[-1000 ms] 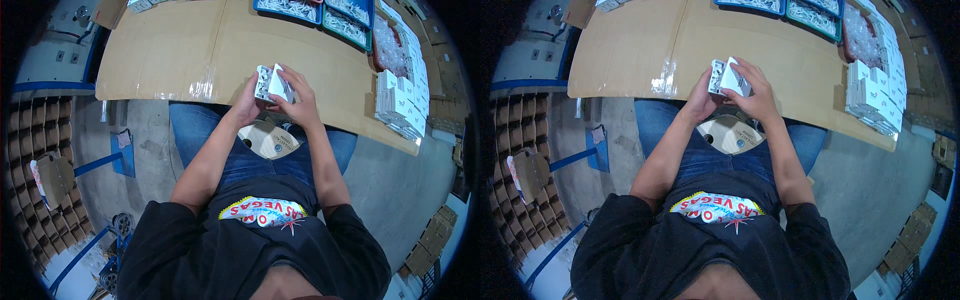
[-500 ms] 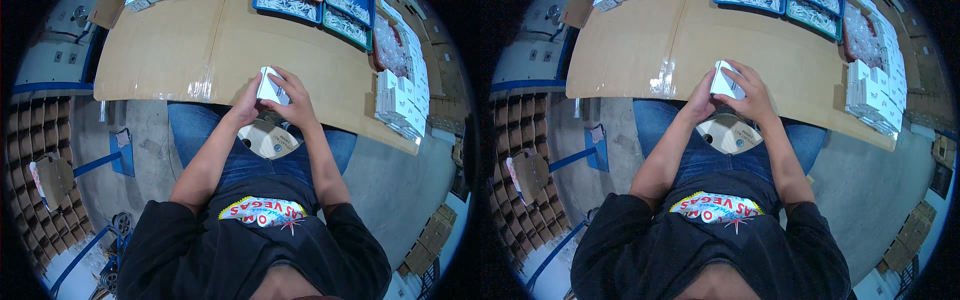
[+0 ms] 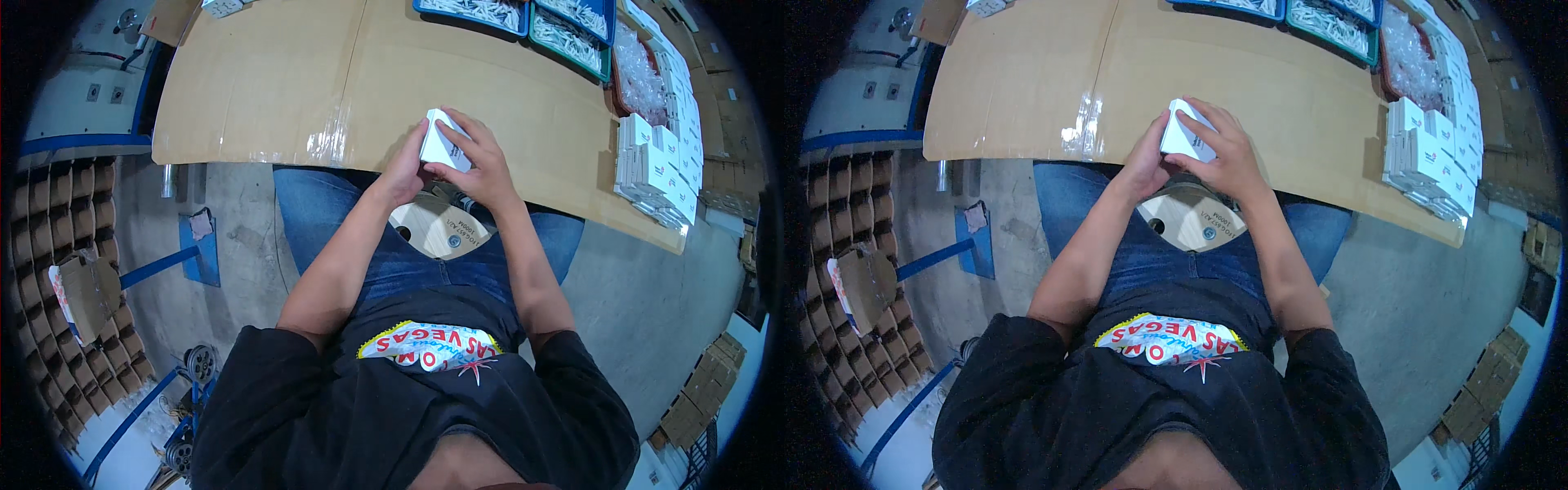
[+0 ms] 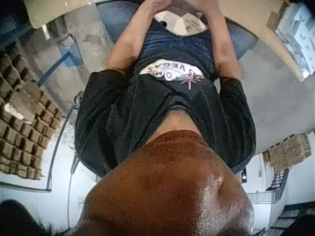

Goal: The person assembles small white boxes by hand at a workbench. They open a flat-packed box, insert a small plastic bag containing white and blue components, and close the box. The person repeats this process for multiple units, placing the finished boxes into a stack.

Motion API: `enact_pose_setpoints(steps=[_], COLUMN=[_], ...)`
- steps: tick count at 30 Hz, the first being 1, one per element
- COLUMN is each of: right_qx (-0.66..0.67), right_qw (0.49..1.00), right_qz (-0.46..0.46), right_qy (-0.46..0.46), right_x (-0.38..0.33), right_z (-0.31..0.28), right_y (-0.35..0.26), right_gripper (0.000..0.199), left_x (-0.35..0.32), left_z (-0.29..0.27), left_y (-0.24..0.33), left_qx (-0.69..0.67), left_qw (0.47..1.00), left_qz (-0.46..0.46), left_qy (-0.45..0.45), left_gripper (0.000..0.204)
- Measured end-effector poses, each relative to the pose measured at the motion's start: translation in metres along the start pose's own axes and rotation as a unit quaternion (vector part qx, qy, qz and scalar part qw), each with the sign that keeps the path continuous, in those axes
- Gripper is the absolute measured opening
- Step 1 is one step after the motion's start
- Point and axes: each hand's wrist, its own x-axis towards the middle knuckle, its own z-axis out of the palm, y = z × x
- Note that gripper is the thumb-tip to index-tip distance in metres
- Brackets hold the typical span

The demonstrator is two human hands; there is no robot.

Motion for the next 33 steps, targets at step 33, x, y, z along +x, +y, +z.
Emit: enact_pose_setpoints(steps=[33], right_qx=[0.129], right_qw=[0.965], right_qz=[0.171], right_qy=[-0.153], right_x=[0.009], right_z=[-0.054], right_y=[-0.020], right_gripper=[0.058], left_x=[-0.019], left_z=[0.015], left_y=[0.010], left_qx=[0.016], left_qw=[0.991], left_qz=[0.025], left_qy=[-0.132], left_gripper=[0.073])
